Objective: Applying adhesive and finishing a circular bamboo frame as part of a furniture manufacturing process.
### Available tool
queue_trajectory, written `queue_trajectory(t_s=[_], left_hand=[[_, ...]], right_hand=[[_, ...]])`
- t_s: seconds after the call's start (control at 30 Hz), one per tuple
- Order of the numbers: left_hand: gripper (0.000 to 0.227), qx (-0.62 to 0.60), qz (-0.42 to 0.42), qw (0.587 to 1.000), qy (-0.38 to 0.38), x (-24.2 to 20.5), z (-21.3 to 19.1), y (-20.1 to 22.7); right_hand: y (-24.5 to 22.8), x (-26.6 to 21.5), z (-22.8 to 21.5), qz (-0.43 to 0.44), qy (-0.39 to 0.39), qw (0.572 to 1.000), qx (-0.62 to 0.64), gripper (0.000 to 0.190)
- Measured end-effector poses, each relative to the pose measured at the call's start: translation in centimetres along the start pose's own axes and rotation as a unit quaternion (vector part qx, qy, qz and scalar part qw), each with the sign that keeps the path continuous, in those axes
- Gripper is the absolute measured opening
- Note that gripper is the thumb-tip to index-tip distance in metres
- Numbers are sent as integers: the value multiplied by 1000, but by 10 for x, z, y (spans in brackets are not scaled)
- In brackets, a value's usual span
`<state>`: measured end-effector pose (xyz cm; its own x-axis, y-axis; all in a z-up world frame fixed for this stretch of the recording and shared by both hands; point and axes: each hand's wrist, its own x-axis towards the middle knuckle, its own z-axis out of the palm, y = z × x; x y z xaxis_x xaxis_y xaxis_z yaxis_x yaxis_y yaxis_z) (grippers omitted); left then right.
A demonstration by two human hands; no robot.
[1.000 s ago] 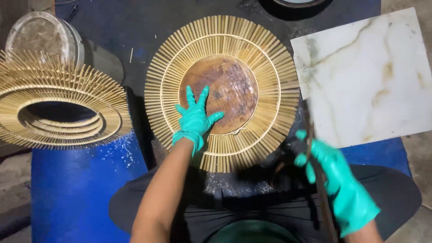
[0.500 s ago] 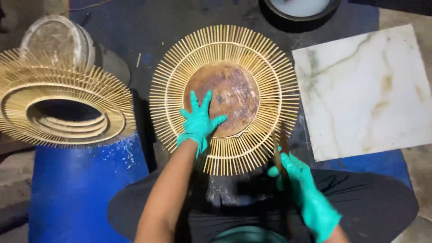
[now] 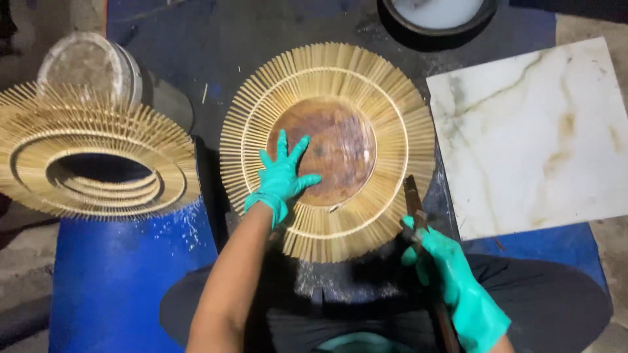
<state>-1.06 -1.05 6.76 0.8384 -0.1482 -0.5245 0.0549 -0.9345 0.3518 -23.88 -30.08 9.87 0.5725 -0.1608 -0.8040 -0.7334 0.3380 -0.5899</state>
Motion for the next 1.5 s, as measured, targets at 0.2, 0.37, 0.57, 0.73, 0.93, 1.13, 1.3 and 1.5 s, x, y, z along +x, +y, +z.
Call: queue_trajectory(t_s=[0.2, 0.37, 0.57, 0.73, 0.93, 1.13, 1.3, 1.5], left_hand=[[103, 44, 53, 997, 19, 28, 26, -30], [106, -34, -1, 998, 51, 3, 14, 3], [106, -1, 51, 997, 65, 23, 10, -9], [108, 36, 85, 995, 21, 31, -1, -7], [106, 37, 43, 998, -20, 22, -18, 8], [107, 12, 33, 999, -17, 21, -19, 11], [100, 79, 60, 995, 8, 20, -10, -5], [104, 10, -34, 999, 28, -2, 20, 11]], right_hand=[[-50, -34, 26, 6, 28, 999, -18, 53], [-41, 21, -21, -56, 9, 998, -1, 56], [-129, 65, -36, -185, 164, 938, -242, 94], [-115, 126, -36, -219, 143, 878, -400, 105], [-112, 138, -34, -202, 122, 883, -406, 100], [-117, 129, -28, -170, 88, 931, -311, 97], [-125, 94, -29, -333, 106, 890, -292, 91], [-141, -22, -2, -415, 10, 906, -87, 64]])
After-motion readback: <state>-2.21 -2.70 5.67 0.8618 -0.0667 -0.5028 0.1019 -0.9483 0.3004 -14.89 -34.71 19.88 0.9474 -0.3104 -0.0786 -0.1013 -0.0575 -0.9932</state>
